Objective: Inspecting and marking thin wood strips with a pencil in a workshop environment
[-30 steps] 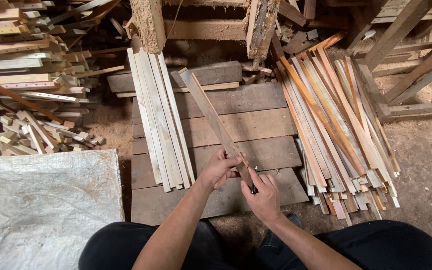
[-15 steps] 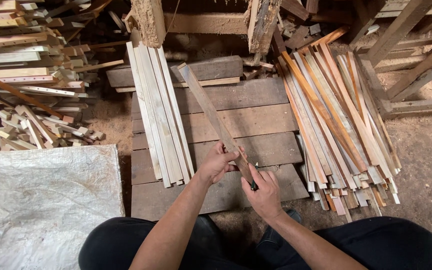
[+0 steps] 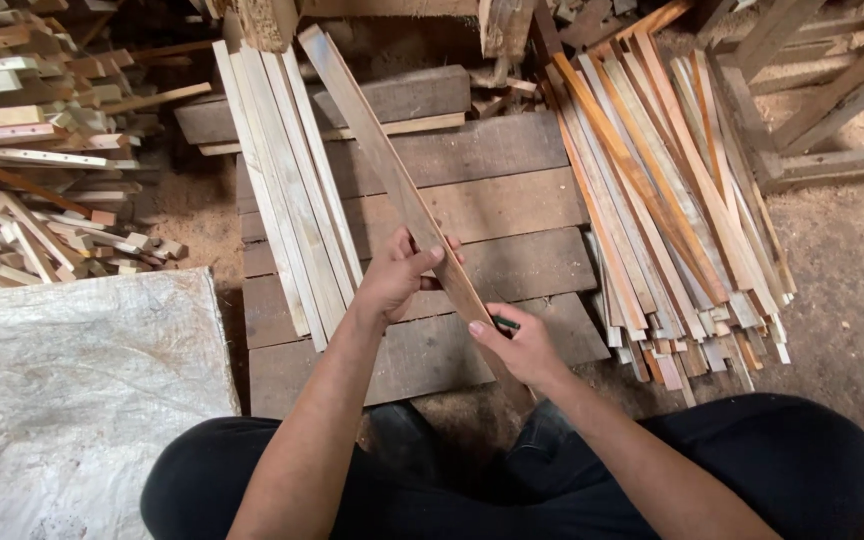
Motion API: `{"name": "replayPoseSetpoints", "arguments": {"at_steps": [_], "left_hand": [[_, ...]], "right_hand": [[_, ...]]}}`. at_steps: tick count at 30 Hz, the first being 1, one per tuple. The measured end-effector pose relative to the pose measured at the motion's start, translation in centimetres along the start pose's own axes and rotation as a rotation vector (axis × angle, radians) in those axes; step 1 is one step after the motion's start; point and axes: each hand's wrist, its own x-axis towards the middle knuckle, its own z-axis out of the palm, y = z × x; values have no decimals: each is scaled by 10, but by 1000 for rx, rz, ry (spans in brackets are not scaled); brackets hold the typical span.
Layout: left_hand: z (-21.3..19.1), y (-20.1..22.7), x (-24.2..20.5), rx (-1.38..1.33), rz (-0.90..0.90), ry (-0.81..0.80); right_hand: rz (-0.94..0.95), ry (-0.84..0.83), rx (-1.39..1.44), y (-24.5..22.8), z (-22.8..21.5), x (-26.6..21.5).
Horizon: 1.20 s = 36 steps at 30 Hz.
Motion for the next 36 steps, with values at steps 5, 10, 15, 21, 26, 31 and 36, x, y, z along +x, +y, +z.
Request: {"name": "replayPoseSetpoints", "arguments": {"at_steps": [5, 10, 15, 21, 26, 31, 36], "left_hand": [[16, 2, -16, 52, 39, -38], [29, -35, -18, 51, -13, -85], [8, -15, -3, 91, 26, 51], [-10, 12, -4, -46, 74, 127], [-13, 22, -7, -72, 117, 121], [-17, 22, -8, -82, 137, 107], [-11, 24, -10, -79, 129, 89]], "right_hand": [[50, 19, 100, -3, 0, 13], [-1, 48, 153, -22, -4, 17], [-194, 177, -157, -23, -12, 10], [-589, 80, -374, -20, -12, -6], [-717, 147, -509, -17, -5, -8], [-818, 173, -424, -21, -1, -10], [-737, 116, -417, -16, -8, -13]]}}
